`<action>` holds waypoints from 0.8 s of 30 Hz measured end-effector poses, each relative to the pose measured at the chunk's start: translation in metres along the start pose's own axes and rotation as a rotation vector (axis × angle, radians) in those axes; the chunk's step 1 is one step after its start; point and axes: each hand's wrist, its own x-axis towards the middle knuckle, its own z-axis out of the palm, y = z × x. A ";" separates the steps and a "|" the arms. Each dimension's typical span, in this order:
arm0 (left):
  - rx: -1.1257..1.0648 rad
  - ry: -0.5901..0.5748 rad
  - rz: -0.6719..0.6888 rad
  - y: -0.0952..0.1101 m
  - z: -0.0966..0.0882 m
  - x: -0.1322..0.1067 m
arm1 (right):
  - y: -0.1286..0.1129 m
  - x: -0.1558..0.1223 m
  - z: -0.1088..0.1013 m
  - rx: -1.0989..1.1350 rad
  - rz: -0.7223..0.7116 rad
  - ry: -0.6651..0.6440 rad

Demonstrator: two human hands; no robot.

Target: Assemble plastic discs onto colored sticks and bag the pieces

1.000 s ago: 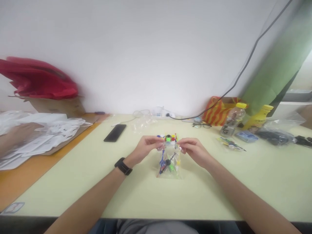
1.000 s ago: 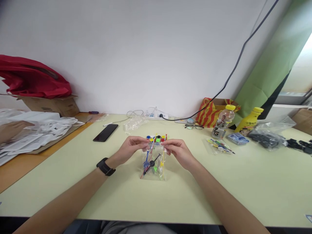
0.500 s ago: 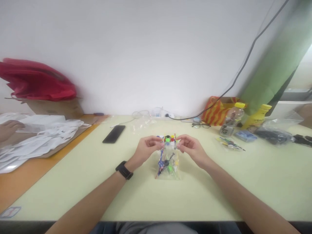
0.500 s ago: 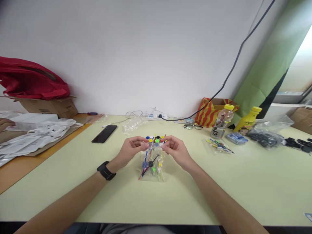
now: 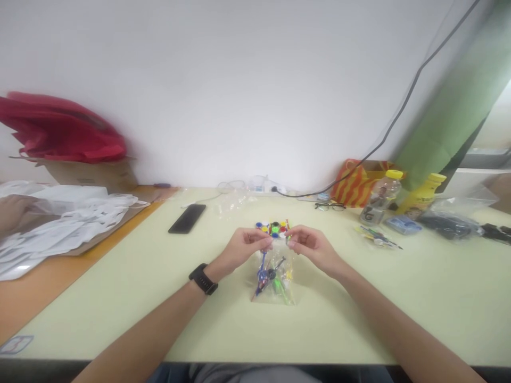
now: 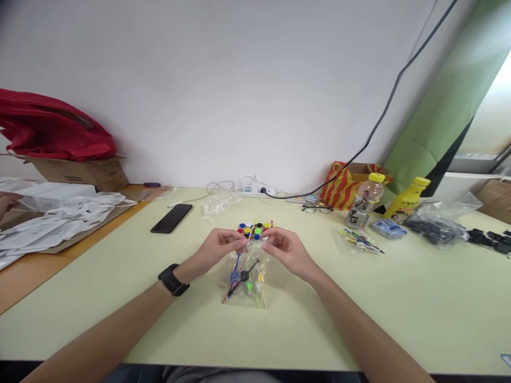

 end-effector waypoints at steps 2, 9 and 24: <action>-0.010 -0.003 0.000 0.001 0.001 -0.001 | 0.001 0.000 0.001 -0.040 0.028 -0.035; 0.026 -0.049 -0.012 0.004 0.002 -0.005 | 0.004 0.002 0.007 -0.066 0.047 -0.088; 0.096 -0.091 -0.046 0.009 0.003 -0.006 | 0.003 0.001 0.003 -0.035 0.114 -0.110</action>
